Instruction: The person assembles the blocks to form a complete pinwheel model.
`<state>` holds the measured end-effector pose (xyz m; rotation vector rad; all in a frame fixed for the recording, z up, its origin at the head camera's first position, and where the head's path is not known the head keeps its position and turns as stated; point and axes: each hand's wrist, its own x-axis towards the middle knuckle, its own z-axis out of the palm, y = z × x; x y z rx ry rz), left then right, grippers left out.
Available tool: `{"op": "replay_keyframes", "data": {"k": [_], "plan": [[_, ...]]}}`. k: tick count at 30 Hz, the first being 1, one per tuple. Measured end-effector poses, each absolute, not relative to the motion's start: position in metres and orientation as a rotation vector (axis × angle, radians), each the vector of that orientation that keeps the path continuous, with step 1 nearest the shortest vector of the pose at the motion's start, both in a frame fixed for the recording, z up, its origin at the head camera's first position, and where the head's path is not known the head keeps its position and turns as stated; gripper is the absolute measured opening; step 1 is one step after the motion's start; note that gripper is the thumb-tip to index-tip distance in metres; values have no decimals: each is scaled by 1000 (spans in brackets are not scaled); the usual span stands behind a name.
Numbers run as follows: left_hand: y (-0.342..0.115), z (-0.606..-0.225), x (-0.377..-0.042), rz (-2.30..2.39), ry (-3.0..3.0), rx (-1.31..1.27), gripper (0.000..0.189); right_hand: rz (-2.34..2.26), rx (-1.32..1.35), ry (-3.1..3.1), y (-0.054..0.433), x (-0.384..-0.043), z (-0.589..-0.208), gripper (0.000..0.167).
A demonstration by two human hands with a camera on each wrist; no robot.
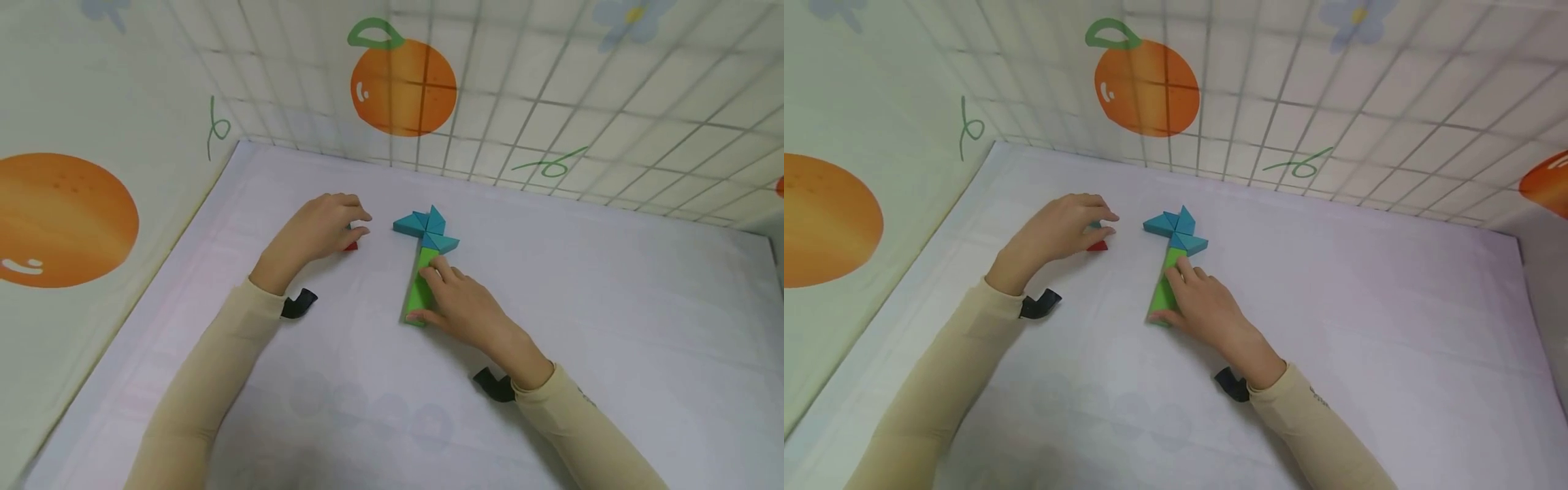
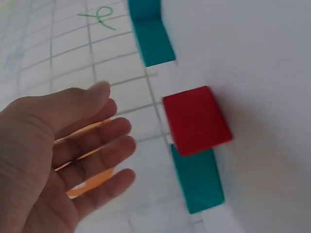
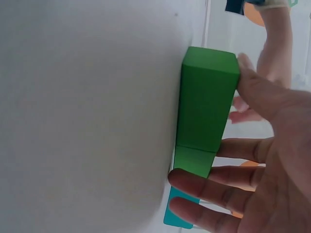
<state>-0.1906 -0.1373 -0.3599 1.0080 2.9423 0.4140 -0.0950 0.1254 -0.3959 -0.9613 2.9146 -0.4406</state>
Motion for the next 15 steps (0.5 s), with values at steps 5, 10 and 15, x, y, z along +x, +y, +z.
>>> {"op": "replay_keyframes", "data": {"k": [5,10,15], "plan": [[-146,-372,-183,376,2957,975,39,-446,-977,2918,127,-96,-398,68],[-148,-376,-185,344,2964,937,43,-459,-982,2921,128,-96,-400,69],[-149,-378,-188,322,2924,880,40,-468,-979,2916,128,-97,-401,69]]}}
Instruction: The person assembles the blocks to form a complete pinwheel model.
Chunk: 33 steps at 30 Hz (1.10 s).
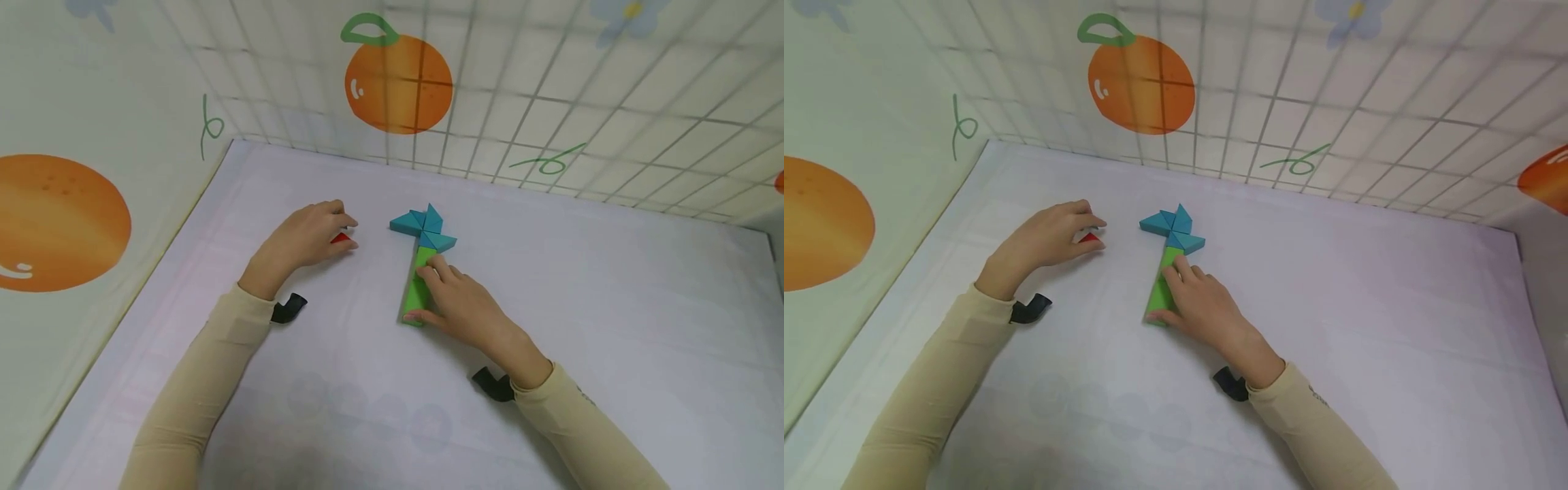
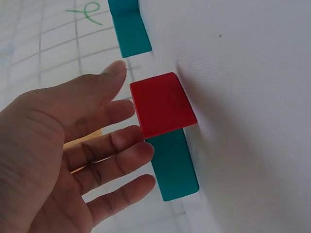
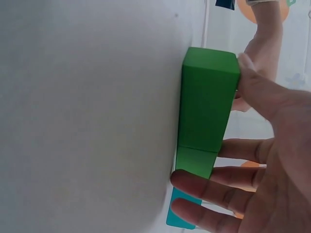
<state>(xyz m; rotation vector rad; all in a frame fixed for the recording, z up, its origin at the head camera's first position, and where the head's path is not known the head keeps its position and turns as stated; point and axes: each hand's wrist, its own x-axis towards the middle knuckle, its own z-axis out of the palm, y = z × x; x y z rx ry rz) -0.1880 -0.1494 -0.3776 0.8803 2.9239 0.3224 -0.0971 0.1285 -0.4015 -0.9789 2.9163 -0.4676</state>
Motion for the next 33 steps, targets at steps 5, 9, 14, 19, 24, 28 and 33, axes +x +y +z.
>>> {"op": "replay_keyframes", "data": {"k": [5,9,14,19,24,28,33], "plan": [[-152,-379,-191,319,2907,853,37,-464,-971,2907,128,-98,-400,68],[-153,-378,-190,335,2908,858,37,-463,-978,2913,128,-99,-400,69],[-152,-377,-190,358,2912,874,35,-461,-992,2926,129,-98,-401,69],[-152,-376,-190,367,2914,864,33,-470,-987,2927,129,-98,-401,69],[-154,-375,-190,374,2908,854,35,-462,-982,2925,130,-98,-402,68],[-155,-376,-191,379,2901,834,35,-430,-998,2940,130,-98,-402,67],[-157,-377,-192,391,2880,802,36,-372,-1033,2963,130,-98,-402,67]]}}
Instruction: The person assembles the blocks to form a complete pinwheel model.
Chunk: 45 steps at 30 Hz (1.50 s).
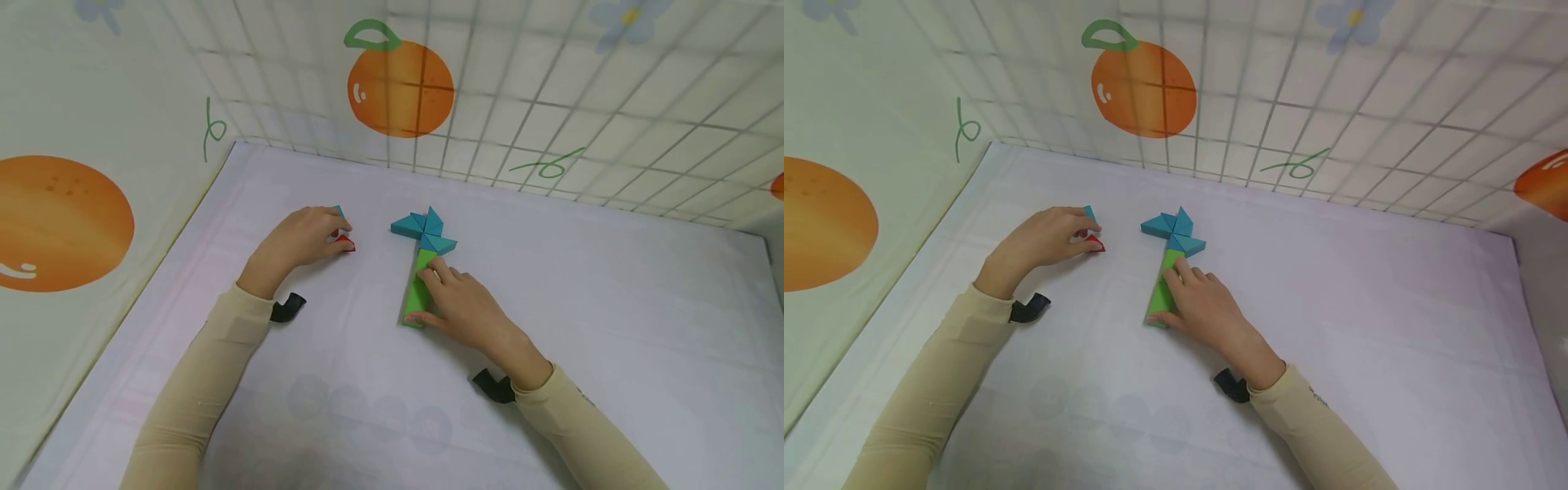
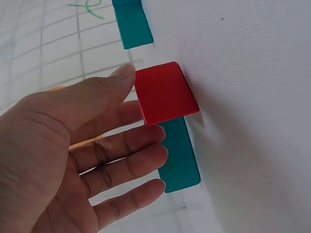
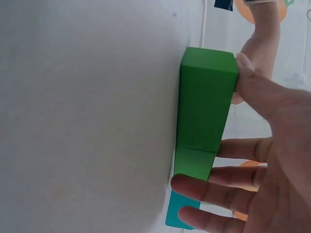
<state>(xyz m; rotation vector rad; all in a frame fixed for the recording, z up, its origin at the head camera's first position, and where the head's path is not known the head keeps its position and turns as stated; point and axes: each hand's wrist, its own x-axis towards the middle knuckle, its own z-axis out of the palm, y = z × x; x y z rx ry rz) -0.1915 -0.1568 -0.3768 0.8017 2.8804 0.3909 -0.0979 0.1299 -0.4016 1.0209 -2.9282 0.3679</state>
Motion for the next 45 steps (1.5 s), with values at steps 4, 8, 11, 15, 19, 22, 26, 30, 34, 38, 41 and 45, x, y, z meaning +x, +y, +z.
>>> {"op": "replay_keyframes", "data": {"k": [4,8,11,15,19,22,26,30,34,38,41,45], "plan": [[-158,-378,-192,397,2881,801,35,340,1022,-2918,130,-98,-402,68],[-157,-378,-192,405,2877,802,35,337,1020,-2923,129,-97,-402,67],[-157,-377,-191,407,2863,797,35,335,1015,-2926,129,-97,-402,67],[-157,-377,-190,399,2855,772,35,337,1002,-2931,129,-97,-402,69],[-157,-376,-190,396,2850,744,36,344,987,-2940,128,-97,-402,70],[-157,-376,-190,395,2839,728,36,353,981,-2943,129,-97,-402,70],[-158,-375,-191,397,2809,716,36,348,981,-2936,129,-97,-400,70],[-161,-374,-192,415,2771,729,34,305,976,-2917,129,-97,-400,72],[-166,-371,-192,427,2747,724,28,276,968,-2902,128,-98,-400,73],[-168,-369,-192,456,2730,708,26,305,969,-2902,130,-99,-401,73],[-167,-367,-191,490,2731,714,25,374,977,-2905,133,-102,-401,73],[-163,-367,-192,496,2752,745,19,490,1004,-2907,139,-107,-403,69]]}}
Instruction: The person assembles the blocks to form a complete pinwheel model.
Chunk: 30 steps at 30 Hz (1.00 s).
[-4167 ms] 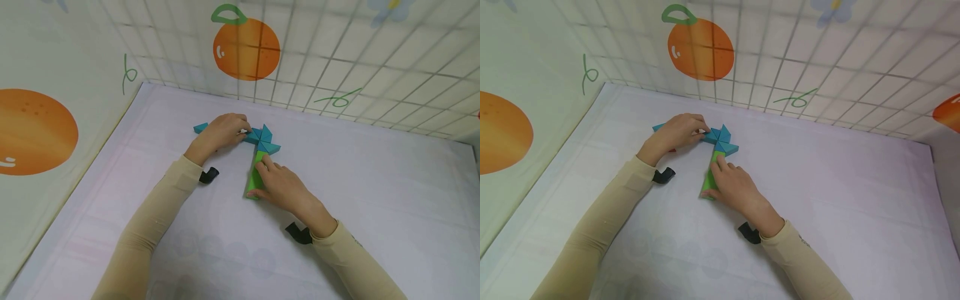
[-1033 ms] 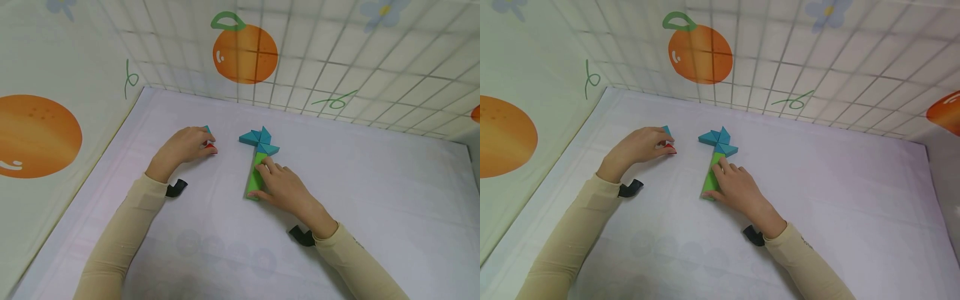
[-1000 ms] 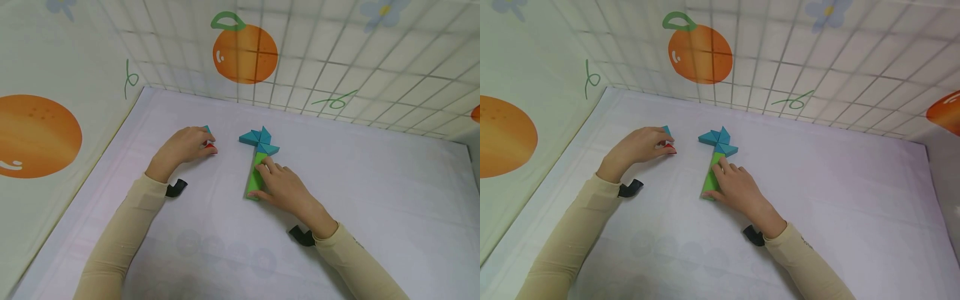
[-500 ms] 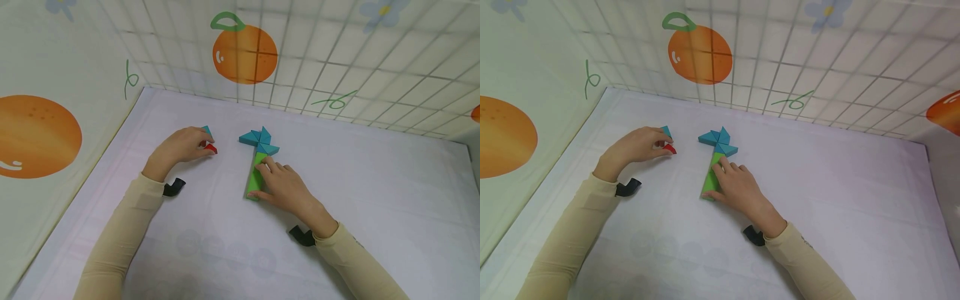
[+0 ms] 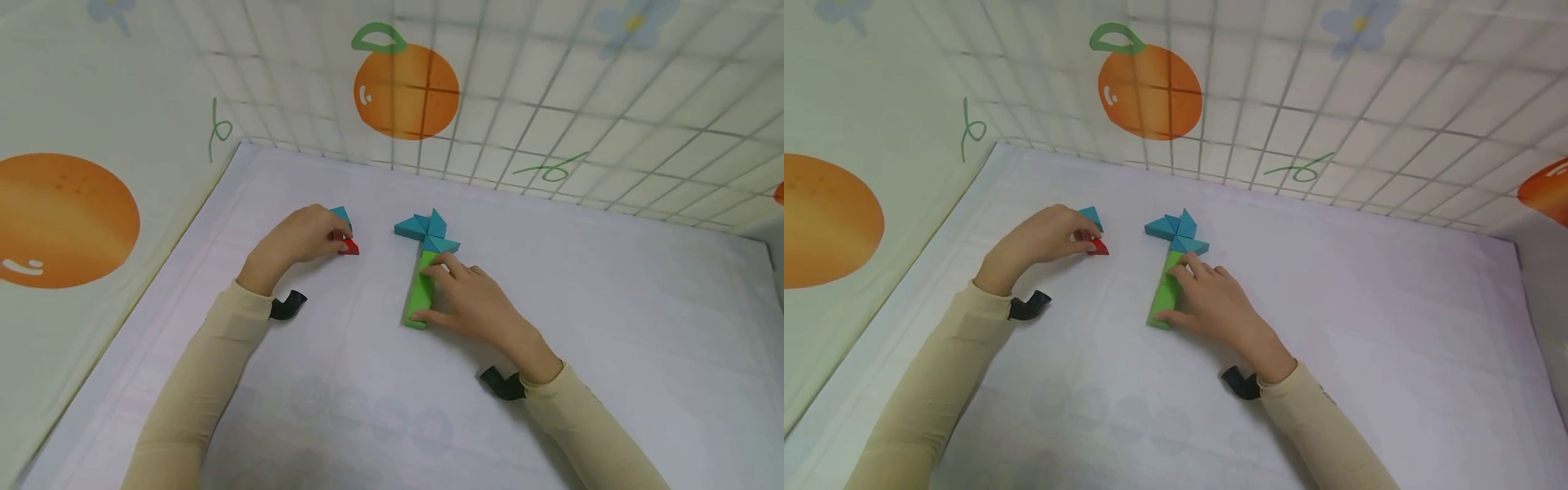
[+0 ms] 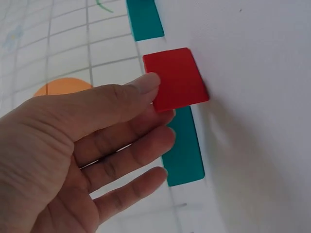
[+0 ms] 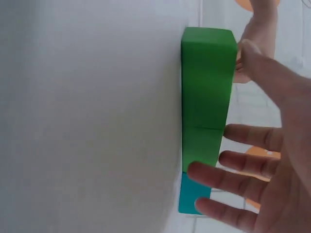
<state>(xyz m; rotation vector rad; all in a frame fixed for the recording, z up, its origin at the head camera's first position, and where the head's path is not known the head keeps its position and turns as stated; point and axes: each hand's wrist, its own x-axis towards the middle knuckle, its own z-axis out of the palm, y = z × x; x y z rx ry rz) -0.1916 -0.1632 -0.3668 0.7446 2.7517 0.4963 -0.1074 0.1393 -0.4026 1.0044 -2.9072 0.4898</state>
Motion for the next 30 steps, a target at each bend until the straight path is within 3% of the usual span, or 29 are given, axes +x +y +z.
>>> {"op": "replay_keyframes", "data": {"k": [19,30], "plan": [[-144,-371,-186,363,2874,1075,9,696,1111,-2928,153,-118,-409,72],[-130,-383,-182,384,2775,1030,15,703,1107,-2946,153,-118,-410,72]]}}
